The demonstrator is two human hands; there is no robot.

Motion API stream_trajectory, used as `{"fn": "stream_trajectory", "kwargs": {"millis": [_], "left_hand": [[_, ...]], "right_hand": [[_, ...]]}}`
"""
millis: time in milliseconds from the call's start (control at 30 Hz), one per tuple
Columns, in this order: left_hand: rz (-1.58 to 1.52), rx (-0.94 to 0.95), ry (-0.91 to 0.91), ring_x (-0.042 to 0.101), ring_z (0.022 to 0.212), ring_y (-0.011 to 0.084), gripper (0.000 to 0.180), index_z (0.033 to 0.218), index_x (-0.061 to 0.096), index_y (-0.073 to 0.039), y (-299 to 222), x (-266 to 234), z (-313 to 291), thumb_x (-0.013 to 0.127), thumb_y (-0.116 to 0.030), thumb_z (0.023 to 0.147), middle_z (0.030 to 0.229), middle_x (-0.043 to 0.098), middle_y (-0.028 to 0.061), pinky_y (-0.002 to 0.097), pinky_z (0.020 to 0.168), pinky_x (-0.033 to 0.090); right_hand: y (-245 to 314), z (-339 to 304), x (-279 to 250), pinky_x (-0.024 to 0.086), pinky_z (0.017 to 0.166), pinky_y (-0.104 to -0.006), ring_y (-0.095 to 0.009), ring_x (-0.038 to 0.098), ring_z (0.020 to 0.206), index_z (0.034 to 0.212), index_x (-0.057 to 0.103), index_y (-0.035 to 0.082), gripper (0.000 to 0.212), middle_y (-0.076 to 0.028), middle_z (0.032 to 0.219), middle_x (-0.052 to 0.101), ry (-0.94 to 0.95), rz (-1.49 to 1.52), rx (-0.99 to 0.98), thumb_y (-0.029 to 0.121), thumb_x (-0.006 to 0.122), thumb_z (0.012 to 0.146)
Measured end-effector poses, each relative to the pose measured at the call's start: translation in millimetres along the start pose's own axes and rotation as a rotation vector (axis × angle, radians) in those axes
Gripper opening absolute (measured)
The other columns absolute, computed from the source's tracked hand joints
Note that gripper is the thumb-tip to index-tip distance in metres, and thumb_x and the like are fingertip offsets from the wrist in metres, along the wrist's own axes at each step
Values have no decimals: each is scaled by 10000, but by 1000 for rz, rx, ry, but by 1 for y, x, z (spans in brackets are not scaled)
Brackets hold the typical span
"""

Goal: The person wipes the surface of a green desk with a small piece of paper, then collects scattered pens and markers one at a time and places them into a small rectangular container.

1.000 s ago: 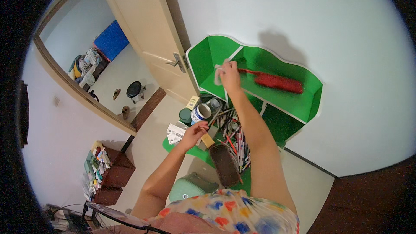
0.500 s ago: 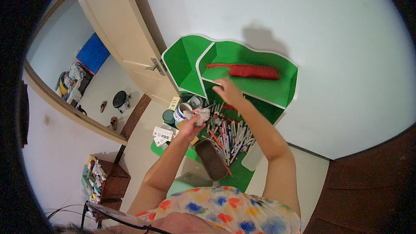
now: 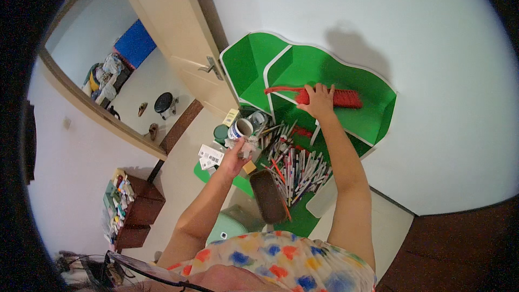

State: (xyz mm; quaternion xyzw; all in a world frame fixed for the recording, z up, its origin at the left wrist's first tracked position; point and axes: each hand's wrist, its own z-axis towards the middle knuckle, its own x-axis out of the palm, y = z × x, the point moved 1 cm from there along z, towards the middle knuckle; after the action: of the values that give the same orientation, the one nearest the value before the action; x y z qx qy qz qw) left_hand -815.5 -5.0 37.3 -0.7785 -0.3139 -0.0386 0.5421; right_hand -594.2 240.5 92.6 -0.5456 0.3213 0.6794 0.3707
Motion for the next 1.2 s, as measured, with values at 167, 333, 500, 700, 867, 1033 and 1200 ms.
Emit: {"fn": "stream_trajectory", "kwargs": {"millis": [167, 333, 500, 700, 867, 1033, 1200], "left_hand": [[-132, -24, -52, 581, 902, 176, 340, 1059, 571, -155, 2, -20, -20, 516, -459, 917, 955, 612, 20, 341, 765, 481], [5, 124, -268, 513, 623, 122, 373, 681, 510, -149, -17, -38, -79, 515, -439, 916, 667, 545, -13, 279, 580, 402], [-20, 250, -98, 523, 611, 84, 403, 1117, 616, -58, -14, -127, -155, 539, -397, 913, 716, 580, -11, 232, 542, 403], [42, 136, 59, 597, 700, 101, 609, 1262, 504, -52, 5, -156, -322, 507, -535, 892, 810, 634, 28, 243, 610, 483], [-109, 197, -222, 598, 662, 91, 410, 1159, 557, -41, 88, -233, -456, 622, -297, 845, 755, 620, -1, 223, 596, 492], [-551, 334, -670, 478, 494, 54, 208, 963, 583, -58, 179, -281, -586, 611, -221, 837, 639, 537, -47, 212, 431, 378], [-927, 733, -1166, 498, 509, 136, 175, 926, 516, -109, 290, -333, -707, 610, -229, 839, 588, 477, 21, 252, 410, 401]], "right_hand": [[23, -24, -2, 276, 1018, -554, -322, 458, 1139, 1237, 501, 168, 650, -132, 1130, 507, -133, 60, -191, 357, 764, 673], [74, -68, -34, 318, 981, -499, -305, 487, 1072, 1192, 526, 151, 615, -102, 1061, 518, -378, 97, -404, 147, 767, 626], [189, -129, -91, 273, 1021, -517, -270, 481, 1107, 1150, 539, 120, 587, -94, 1078, 512, -432, 319, -829, 97, 743, 601], [332, -229, -69, 262, 1041, -552, -253, 464, 1189, 1142, 541, 134, 413, -84, 1165, 507, -323, 360, -1207, 90, 601, 736], [456, -354, -42, 276, 1028, -567, -273, 439, 1214, 1239, 481, 158, 579, -92, 1230, 467, -120, 492, -1495, 123, 697, 703], [542, -496, -27, 370, 989, -494, -324, 463, 1170, 1341, 385, 169, 679, -106, 1303, 416, 109, 697, -1567, 145, 717, 749], [580, -603, -23, 473, 848, -437, -361, 537, 1043, 1332, 391, 145, 619, -128, 1266, 459, 604, 675, -1831, 135, 677, 782]]}}
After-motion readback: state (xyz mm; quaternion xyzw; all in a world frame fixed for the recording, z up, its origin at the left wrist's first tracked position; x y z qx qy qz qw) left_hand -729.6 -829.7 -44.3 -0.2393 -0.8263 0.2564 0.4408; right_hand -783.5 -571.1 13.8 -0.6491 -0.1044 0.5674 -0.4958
